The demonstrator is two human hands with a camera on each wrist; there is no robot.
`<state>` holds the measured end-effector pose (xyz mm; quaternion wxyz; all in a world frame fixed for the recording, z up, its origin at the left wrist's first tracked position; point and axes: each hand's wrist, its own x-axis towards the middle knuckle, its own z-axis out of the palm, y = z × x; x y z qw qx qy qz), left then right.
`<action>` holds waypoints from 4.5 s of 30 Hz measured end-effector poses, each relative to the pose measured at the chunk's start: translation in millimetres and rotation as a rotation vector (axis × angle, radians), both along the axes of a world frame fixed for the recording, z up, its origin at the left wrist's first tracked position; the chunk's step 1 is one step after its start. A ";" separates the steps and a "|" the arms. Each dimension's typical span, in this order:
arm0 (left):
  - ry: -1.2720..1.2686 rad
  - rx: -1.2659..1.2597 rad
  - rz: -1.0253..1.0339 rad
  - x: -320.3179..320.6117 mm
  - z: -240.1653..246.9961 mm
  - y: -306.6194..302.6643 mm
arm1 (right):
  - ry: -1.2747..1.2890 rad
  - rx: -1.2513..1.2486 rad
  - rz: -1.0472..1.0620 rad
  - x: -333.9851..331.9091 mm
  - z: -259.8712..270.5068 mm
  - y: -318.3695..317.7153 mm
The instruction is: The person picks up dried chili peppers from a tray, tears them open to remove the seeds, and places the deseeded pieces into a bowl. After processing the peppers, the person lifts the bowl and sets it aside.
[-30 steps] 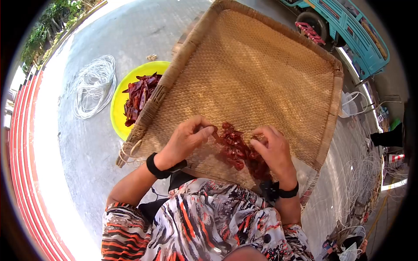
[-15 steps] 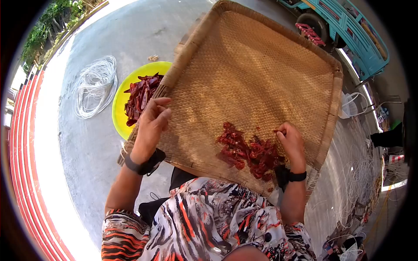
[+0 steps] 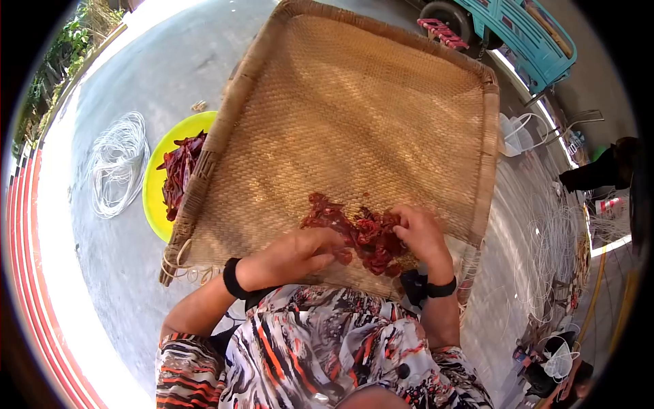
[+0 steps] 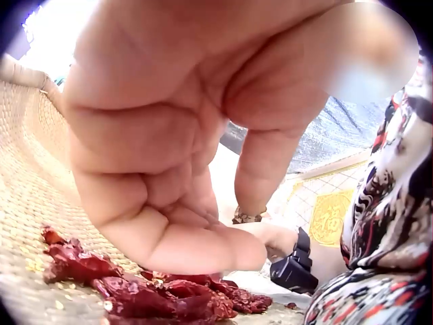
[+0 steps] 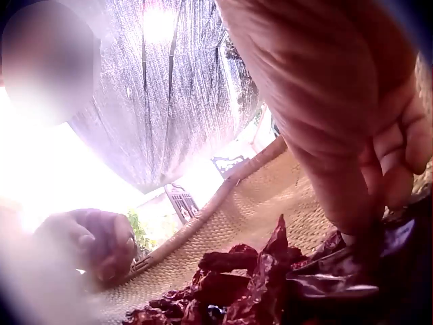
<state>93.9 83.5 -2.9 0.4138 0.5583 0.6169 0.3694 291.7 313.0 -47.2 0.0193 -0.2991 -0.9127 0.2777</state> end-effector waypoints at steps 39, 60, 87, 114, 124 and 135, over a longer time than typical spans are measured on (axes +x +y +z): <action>-0.608 0.262 1.367 -134.6 24.7 -87.1 | 0.115 -0.024 -0.195 -31.8 -12.2 -17.4; -0.667 -0.023 0.314 15.0 -9.9 25.4 | 0.425 -0.737 -0.021 -26.5 43.7 -68.0; -0.197 0.287 1.017 -98.4 18.6 -71.8 | 0.019 -0.097 0.553 1.8 34.9 -82.3; -0.281 0.040 0.654 -24.8 19.9 -45.6 | 0.160 -0.208 0.014 36.2 47.0 -47.9; -0.303 0.411 1.226 -114.8 24.4 -106.7 | 0.101 -0.006 -0.094 60.0 14.7 -33.2; -0.353 0.099 0.427 -2.8 5.5 -37.2 | 0.223 -0.247 -0.329 54.0 14.3 -35.6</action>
